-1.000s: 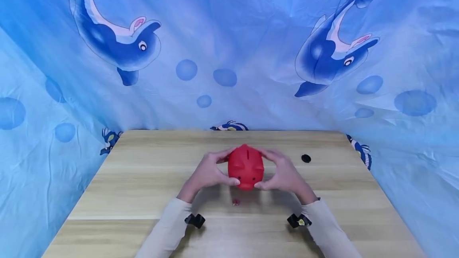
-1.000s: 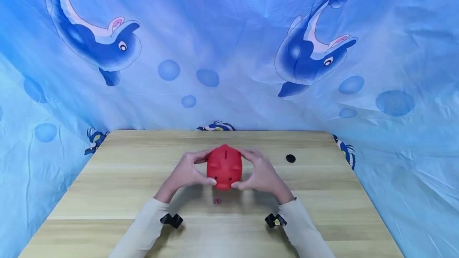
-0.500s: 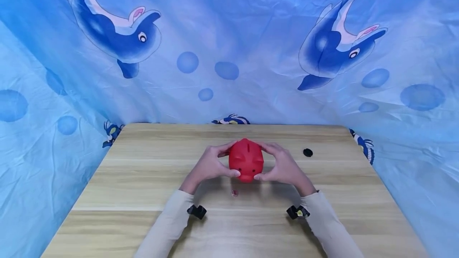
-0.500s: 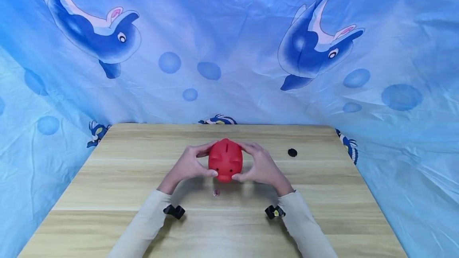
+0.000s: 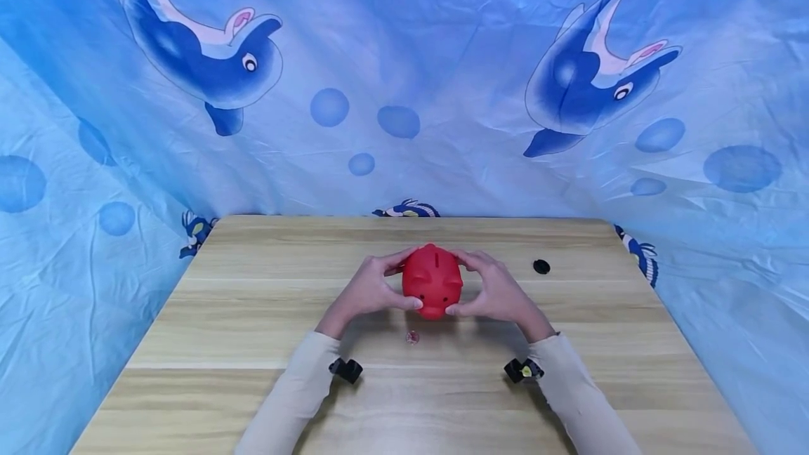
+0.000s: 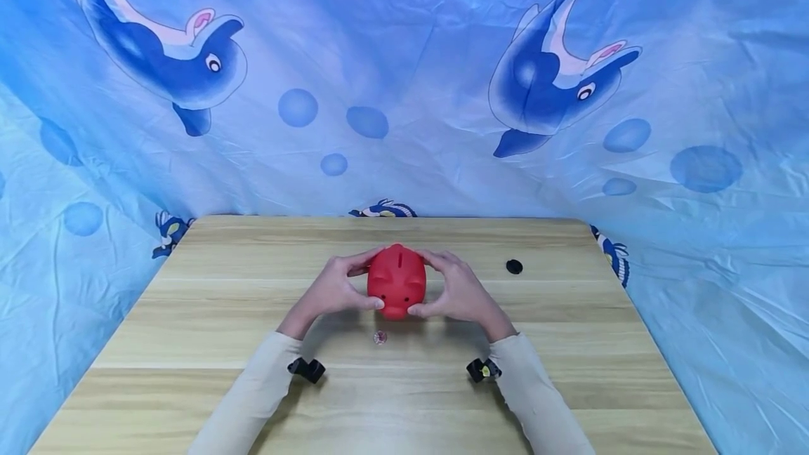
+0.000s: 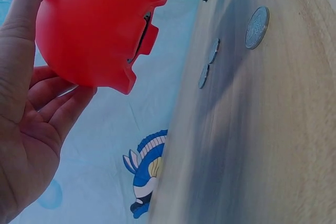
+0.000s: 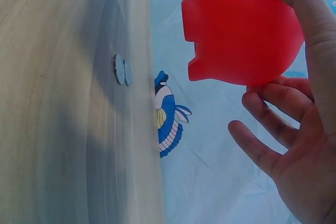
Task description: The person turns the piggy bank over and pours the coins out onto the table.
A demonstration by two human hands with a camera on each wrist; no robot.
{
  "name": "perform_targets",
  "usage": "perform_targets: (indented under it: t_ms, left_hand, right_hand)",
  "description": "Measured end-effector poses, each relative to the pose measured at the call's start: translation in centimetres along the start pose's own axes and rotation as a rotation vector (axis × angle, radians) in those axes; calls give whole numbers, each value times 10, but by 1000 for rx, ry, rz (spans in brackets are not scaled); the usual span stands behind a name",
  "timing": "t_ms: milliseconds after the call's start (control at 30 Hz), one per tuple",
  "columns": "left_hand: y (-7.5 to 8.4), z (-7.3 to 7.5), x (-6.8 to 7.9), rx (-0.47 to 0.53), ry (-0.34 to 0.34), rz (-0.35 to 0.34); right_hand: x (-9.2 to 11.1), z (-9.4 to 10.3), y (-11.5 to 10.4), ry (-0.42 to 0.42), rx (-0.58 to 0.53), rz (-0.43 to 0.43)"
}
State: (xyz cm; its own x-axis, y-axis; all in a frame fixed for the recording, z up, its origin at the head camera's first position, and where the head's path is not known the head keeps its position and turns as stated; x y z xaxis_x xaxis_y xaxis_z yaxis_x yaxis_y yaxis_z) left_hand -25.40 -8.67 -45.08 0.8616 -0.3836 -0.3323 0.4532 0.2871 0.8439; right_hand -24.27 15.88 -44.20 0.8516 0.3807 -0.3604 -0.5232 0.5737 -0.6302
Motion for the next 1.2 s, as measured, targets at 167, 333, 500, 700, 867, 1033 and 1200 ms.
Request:
perform_targets:
  t_ms: [167,333,500,700,867,1033,1200]
  left_hand:
    - [-2,1,1,-20,-9,4]
    - [-5,0,-1,-69,-15,15]
    - [-9,0,-2,-106,-17,18]
    - [-12,1,-7,-132,-30,40]
    - [-10,-3,-19,-125,-43,32]
    - [-10,-13,-33,-78,-75,21]
    - [-17,-24,-46,-32,-89,20]
  right_hand:
    - [0,-2,2,-9,-8,-7]
    - [-1,-6,8,-17,-23,-16]
    - [-2,-10,15,-10,-23,-20]
    - [-5,-10,20,-31,-12,-52]
    - [-9,-1,25,-34,-8,-57]
    - [-13,10,35,-36,-4,-31]
    - [-13,19,47,-49,14,-49]
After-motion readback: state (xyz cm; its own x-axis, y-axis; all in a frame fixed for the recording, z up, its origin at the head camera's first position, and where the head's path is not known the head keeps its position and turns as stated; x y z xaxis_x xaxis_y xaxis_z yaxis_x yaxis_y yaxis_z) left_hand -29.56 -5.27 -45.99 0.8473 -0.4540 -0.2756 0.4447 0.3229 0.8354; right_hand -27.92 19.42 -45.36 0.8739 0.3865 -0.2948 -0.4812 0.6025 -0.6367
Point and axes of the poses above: each hand's wrist, its own x-axis away from the middle knuckle, its own z-axis out of the back of the hand, y = z × x, the point moved 4 cm from there along -x, towards the middle knuckle, and after that the axes turned 7 degrees about y, right-handed, at the moved point
